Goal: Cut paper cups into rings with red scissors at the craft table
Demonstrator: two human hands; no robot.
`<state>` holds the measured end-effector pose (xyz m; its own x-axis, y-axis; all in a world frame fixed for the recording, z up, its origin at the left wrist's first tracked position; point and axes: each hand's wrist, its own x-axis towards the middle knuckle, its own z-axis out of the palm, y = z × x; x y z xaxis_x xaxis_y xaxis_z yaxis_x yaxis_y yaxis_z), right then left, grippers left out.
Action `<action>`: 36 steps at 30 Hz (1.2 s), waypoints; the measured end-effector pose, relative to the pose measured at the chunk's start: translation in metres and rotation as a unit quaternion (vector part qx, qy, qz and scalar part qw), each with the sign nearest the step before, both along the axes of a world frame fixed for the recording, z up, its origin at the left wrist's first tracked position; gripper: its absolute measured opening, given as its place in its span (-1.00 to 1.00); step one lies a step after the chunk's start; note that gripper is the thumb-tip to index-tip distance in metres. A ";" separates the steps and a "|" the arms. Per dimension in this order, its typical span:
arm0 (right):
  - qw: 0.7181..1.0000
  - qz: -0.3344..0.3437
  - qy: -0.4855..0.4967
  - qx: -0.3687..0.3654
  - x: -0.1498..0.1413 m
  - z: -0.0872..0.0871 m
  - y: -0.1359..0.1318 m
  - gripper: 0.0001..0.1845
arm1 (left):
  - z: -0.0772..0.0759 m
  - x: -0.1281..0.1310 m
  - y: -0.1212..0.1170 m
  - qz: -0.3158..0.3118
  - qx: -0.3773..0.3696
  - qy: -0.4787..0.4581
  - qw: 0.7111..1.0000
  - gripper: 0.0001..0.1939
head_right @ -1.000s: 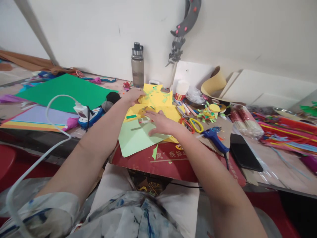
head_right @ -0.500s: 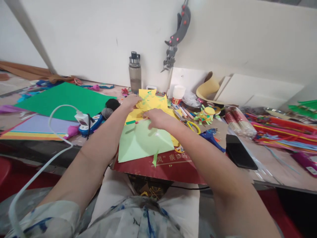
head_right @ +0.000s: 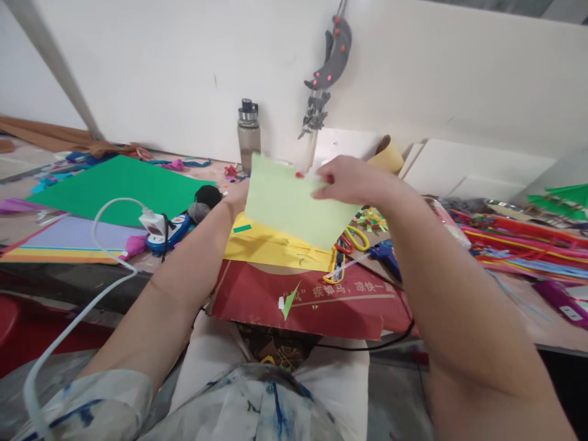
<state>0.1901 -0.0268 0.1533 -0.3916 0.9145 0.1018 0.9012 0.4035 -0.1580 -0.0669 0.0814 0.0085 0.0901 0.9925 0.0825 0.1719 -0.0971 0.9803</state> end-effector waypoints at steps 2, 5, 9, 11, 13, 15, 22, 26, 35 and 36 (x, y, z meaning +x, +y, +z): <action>0.991 -0.061 0.100 0.057 0.015 0.001 -0.003 -0.75 | 0.002 0.002 -0.003 -0.015 0.004 0.011 1.000 -0.89; 0.960 -0.128 0.193 0.157 0.025 -0.014 -0.006 -0.87 | 0.004 0.002 -0.008 -0.066 0.023 0.055 0.996 -0.76; 0.958 -0.140 0.181 0.173 0.024 -0.049 -0.004 -0.92 | 0.000 0.001 -0.008 -0.089 0.042 0.108 0.989 -0.81; 0.965 -0.123 0.172 0.156 0.023 -0.063 -0.001 -0.93 | -0.004 0.001 -0.005 -0.080 0.044 0.123 0.988 -0.79; 0.969 -0.111 0.166 0.148 0.022 -0.073 0.001 -0.90 | -0.007 0.001 -0.002 -0.086 0.045 0.122 0.988 -0.76; 0.972 -0.099 0.156 0.148 0.020 -0.079 0.001 -0.85 | -0.011 0.004 0.000 -0.094 0.048 0.110 0.988 -0.74; 0.972 -0.087 0.157 0.151 0.021 -0.081 0.000 -0.84 | -0.014 0.018 -0.004 -0.028 0.015 0.083 0.996 -0.90; 0.950 -0.133 0.197 0.204 0.027 -0.073 0.001 -0.86 | -0.007 0.018 -0.006 0.005 0.035 0.041 0.999 -0.88; 0.899 -0.165 0.320 0.250 0.046 -0.078 0.009 -0.65 | 0.001 0.005 0.003 0.080 0.037 -0.062 0.994 -0.94; 0.888 -0.164 0.348 0.251 0.049 -0.083 0.013 -0.62 | 0.002 0.002 0.003 0.080 0.032 -0.063 0.994 -0.94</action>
<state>0.2395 -0.0141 0.0707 0.2045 0.7388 0.6421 0.7382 0.3144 -0.5968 -0.0645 0.0848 0.0106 -0.0841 0.9857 0.1458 0.0671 -0.1403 0.9878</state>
